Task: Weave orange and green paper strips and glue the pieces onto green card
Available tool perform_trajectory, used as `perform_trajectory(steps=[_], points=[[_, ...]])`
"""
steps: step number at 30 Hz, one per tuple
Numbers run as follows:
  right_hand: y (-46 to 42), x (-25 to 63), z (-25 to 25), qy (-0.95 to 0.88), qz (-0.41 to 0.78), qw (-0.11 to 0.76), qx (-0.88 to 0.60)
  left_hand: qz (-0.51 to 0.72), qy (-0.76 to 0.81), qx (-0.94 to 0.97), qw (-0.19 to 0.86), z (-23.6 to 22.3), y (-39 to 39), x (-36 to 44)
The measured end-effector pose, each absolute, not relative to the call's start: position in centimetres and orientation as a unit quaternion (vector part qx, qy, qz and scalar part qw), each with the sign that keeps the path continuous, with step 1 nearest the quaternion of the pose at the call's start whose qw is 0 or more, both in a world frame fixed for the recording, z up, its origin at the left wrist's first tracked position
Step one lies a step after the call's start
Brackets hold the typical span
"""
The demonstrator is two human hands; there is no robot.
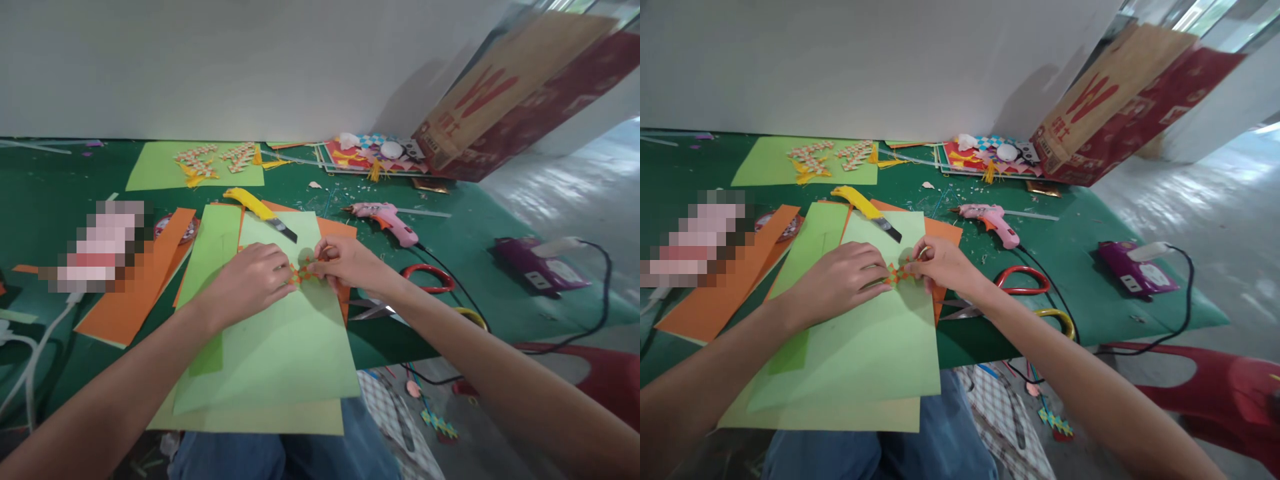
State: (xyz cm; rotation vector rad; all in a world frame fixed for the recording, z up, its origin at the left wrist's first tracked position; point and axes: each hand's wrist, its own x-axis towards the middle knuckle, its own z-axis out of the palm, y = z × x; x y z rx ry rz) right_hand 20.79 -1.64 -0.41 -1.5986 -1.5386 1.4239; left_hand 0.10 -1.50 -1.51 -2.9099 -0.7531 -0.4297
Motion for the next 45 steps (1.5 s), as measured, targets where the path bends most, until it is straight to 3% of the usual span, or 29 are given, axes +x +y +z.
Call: perform_trajectory(steps=[9, 18, 24, 45], points=[[-1.8, 21.0, -0.4, -0.635, 0.451, 0.208, -0.592, -0.137, -0.250, -0.957, 0.055, -1.5, -1.5, 0.2], [-2.3, 21.2, 0.1, -0.775, 0.170, 0.137, -0.593, -0.119, -0.255, -0.958, 0.060, -1.3, -1.6, 0.2], [-2.0, 21.5, -1.5, -0.831, 0.189, 0.169, -0.495, -0.113, -0.253, -0.959, 0.051, -1.3, -1.6, 0.2], [-2.6, 21.4, -2.8, -0.825, 0.176, 0.222, -0.488, -0.114, -0.257, -0.957, 0.066, -1.4, -1.7, 0.4]])
